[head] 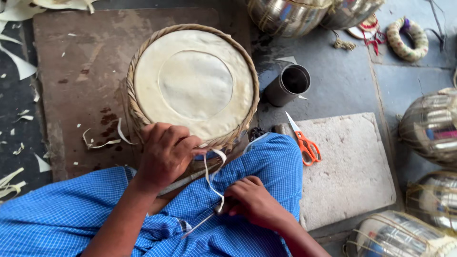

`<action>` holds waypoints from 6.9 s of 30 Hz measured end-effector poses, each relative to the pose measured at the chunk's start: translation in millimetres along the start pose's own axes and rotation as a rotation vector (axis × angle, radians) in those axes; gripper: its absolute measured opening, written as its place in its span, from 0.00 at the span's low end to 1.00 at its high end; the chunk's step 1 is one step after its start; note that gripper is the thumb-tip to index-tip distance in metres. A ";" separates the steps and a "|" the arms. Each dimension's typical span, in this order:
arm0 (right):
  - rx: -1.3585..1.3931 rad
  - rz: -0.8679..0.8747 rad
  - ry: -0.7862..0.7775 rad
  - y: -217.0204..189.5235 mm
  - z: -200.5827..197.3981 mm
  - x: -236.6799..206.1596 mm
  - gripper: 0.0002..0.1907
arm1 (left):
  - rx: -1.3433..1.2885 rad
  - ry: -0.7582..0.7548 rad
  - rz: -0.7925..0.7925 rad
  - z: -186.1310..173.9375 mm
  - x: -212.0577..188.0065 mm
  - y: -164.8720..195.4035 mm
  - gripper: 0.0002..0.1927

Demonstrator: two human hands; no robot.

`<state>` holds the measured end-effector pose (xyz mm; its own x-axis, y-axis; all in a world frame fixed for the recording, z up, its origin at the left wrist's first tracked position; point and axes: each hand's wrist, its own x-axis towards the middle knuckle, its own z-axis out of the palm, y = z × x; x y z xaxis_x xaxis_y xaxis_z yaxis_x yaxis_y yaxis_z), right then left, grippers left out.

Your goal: The person repairs a tabla drum by weaving a leather strap through the rim of the drum head. They use an awl to create openings between the braids and pull the strap through by hand.

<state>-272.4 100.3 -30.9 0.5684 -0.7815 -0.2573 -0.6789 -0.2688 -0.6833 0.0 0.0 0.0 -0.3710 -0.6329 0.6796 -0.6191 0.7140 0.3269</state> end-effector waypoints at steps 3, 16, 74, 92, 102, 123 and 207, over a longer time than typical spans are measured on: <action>0.653 0.114 0.078 9.1 4.0 -8.0 0.21 | -0.044 -0.004 -0.030 10.4 -15.5 -2.1 0.12; 0.400 0.103 0.997 -23.0 2.4 54.6 0.12 | -0.051 0.053 -0.078 18.0 -0.2 9.3 0.12; -0.082 0.366 0.918 173.3 -197.0 112.2 0.29 | -0.078 -0.132 -0.205 -59.7 -37.0 17.5 0.13; 1.058 -0.366 0.906 -5.3 -141.7 89.7 0.16 | 0.103 0.138 -0.275 -41.2 -39.9 1.8 0.14; 0.972 -0.503 0.787 -123.2 -95.5 162.0 0.11 | 0.086 0.156 -0.297 -42.5 -42.5 1.1 0.12; 0.732 -0.472 0.616 -170.9 -72.4 197.1 0.15 | 0.114 0.250 -0.337 -41.6 -33.9 -4.9 0.13; 0.103 -0.010 0.645 -98.5 0.6 41.3 0.20 | -0.477 0.058 -0.900 -20.7 -97.5 68.8 0.04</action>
<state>-181.8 94.9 25.3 0.1601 -0.9688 0.1892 -0.6086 -0.2478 -0.7538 7.9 117.0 -30.2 0.1378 -0.9873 0.0790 -0.3070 0.0333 0.9511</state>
